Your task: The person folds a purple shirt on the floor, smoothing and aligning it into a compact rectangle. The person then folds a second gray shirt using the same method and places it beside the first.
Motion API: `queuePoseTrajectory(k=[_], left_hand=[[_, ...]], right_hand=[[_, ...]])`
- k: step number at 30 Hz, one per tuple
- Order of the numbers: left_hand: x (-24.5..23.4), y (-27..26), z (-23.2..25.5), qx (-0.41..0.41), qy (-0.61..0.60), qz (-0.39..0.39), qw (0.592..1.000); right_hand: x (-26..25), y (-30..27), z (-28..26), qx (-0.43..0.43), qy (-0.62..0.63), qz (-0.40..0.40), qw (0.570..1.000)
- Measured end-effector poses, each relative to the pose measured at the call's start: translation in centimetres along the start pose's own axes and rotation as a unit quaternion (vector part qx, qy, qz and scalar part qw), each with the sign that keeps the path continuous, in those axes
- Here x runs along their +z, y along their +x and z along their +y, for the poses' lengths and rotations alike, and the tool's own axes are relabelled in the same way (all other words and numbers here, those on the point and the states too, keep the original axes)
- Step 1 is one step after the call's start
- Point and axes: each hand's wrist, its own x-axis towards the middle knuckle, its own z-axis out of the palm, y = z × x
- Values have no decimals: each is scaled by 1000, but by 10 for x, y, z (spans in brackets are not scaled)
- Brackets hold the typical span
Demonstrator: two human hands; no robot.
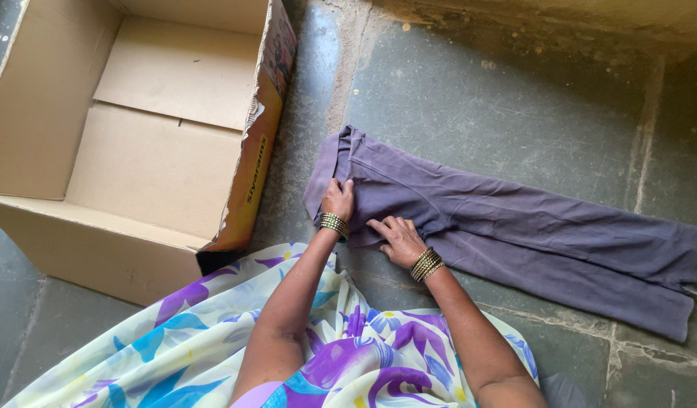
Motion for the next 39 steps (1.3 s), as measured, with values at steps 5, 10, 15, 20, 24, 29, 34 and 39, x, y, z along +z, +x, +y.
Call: queuePoseTrajectory(k=[5, 10, 15, 20, 24, 29, 34, 39], left_hand=[[-9, 21, 44, 74, 60, 105, 990], [26, 86, 47, 83, 107, 62, 989], [55, 106, 9, 84, 124, 78, 986], [38, 89, 18, 141, 92, 132, 977], [-2, 35, 21, 165, 29, 136, 976], [-43, -41, 3, 107, 39, 23, 993], [-40, -53, -10, 83, 20, -12, 996], [-18, -39, -25, 65, -83, -28, 994]], right_hand=[[-3, 5, -3, 0, -13, -11, 1000], [0, 5, 3, 4, -11, -18, 1000], [6, 5, 7, 0, -3, -10, 1000], [2, 6, 14, 2, 44, -7, 999], [-25, -2, 59, 9, 170, 129, 977], [-47, -20, 105, 166, 159, 250, 940], [-38, -17, 98, 178, 122, 147, 965], [-35, -12, 82, 167, 77, 57, 981]])
